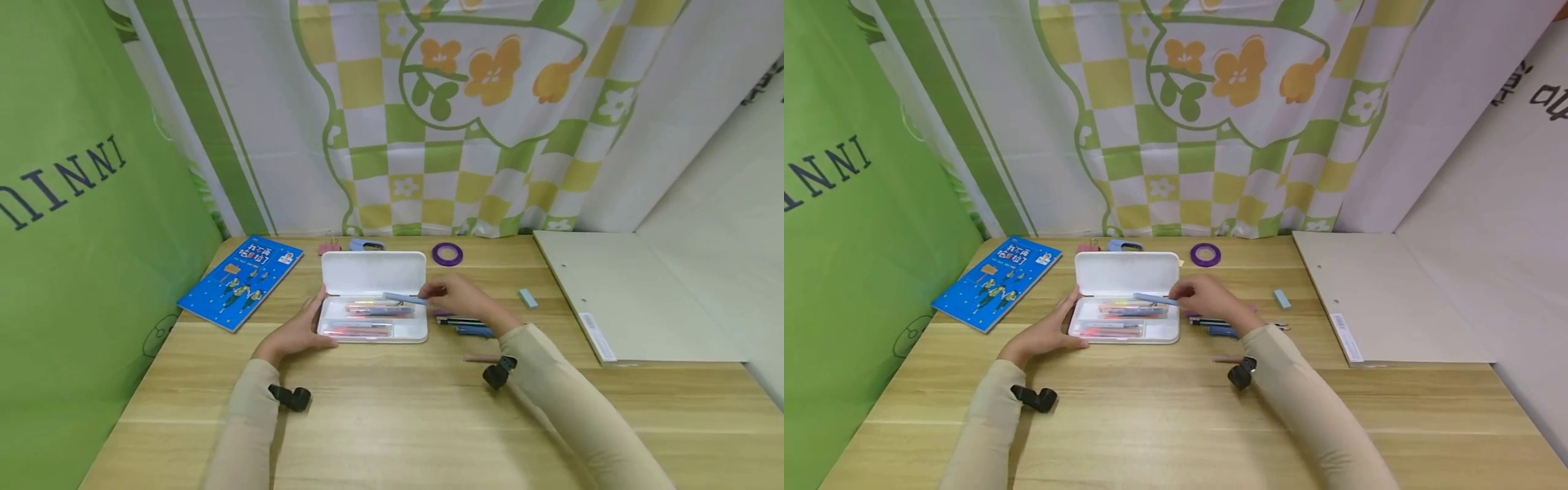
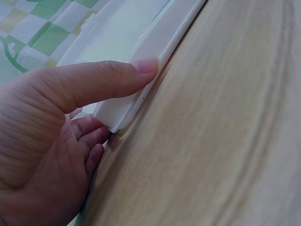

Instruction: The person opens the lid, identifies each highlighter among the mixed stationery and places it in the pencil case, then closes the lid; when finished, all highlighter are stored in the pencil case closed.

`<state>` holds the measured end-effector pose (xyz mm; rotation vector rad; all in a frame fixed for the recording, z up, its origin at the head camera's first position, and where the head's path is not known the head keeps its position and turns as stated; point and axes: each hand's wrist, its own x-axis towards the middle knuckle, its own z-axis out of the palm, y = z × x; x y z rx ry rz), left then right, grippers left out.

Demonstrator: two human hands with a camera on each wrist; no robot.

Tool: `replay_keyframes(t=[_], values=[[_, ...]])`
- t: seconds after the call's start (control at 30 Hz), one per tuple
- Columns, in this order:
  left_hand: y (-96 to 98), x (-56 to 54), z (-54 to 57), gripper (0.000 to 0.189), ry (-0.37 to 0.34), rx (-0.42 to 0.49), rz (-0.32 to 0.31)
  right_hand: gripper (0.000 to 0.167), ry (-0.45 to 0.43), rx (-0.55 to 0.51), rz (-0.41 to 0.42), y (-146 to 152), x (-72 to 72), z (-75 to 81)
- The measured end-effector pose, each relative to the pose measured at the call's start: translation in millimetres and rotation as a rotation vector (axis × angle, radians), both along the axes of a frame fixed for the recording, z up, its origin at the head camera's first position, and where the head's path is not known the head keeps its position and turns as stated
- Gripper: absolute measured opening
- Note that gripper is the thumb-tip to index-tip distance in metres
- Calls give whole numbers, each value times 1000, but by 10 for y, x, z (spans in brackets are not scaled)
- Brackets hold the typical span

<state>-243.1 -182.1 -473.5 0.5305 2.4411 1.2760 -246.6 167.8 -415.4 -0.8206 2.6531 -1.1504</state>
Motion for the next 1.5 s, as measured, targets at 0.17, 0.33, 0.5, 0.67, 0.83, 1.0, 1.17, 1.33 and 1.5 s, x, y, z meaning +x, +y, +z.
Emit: replay_keyframes(t=[0.17,0.33,0.5,0.67,0.83,1.0,1.17,1.33,1.5], values=[[-9,-13,-4,117,16,-15,3,11,-3,5,33,-335,-183,-40],[-7,-9,1,118,2,-24,4,9,-39,62,18,-569,-285,-104],[-6,-12,-8,119,-18,-21,7,9,-1,127,6,-674,-328,-187],[-18,-30,-28,118,0,-12,-2,9,61,143,-3,-706,-321,-218],[-26,-34,-39,117,20,-15,-3,9,55,102,-25,-693,-310,-234],[-10,-23,-30,118,-3,-23,1,10,-4,19,-50,-560,-254,-197],[12,-26,-18,118,-6,-16,-5,11,-14,-35,-39,-274,-116,-101],[-5,-52,-54,117,18,-19,-3,15,-101,-104,-50,74,94,10],[-12,-28,-58,118,7,-7,-1,18,-183,-174,-76,439,304,53]])
